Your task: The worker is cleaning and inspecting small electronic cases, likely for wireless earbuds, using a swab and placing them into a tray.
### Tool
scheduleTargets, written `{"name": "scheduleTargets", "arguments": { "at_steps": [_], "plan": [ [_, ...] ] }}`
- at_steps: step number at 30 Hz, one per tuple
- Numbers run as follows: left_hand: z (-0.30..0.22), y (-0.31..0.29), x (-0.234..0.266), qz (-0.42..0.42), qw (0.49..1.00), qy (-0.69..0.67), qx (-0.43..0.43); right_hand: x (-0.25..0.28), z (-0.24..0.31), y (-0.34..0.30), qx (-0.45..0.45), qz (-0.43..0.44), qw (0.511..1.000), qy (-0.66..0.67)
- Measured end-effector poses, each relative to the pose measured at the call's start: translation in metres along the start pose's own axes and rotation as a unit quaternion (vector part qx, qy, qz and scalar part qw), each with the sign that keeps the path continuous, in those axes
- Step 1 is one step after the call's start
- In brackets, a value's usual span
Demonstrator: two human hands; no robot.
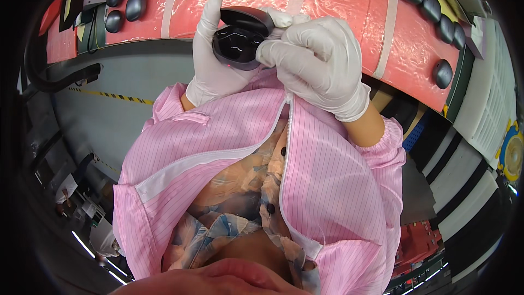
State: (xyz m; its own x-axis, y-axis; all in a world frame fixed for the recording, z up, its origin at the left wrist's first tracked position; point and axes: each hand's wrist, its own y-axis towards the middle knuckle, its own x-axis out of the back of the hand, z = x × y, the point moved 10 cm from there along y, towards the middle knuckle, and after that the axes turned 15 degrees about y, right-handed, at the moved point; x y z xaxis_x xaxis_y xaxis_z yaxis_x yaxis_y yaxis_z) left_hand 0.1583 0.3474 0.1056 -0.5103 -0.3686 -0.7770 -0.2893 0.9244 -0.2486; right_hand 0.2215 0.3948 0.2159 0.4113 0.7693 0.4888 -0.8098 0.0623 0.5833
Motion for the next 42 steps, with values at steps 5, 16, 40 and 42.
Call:
{"name": "scheduleTargets", "arguments": {
  "at_steps": [5, 16, 40, 42],
  "plan": [
    [0.005, -0.004, 0.007, -0.035, 0.999, -0.034, 0.010, 0.005, -0.001, -0.002, -0.024, -0.030, 0.999, 0.004],
    [-0.003, 0.002, 0.010, -0.059, 0.992, 0.108, -0.015, 0.008, -0.004, -0.006, -0.007, -0.013, 0.999, 0.045],
    [-0.059, -0.024, -0.036, -0.034, 0.890, 0.358, -0.282, 0.013, -0.045, -0.057, -0.223, -0.262, 0.861, 0.375],
    [-0.058, -0.024, -0.032, -0.055, 0.890, 0.362, -0.273, 0.012, -0.042, -0.055, -0.221, -0.259, 0.862, 0.375]
  ]
}}
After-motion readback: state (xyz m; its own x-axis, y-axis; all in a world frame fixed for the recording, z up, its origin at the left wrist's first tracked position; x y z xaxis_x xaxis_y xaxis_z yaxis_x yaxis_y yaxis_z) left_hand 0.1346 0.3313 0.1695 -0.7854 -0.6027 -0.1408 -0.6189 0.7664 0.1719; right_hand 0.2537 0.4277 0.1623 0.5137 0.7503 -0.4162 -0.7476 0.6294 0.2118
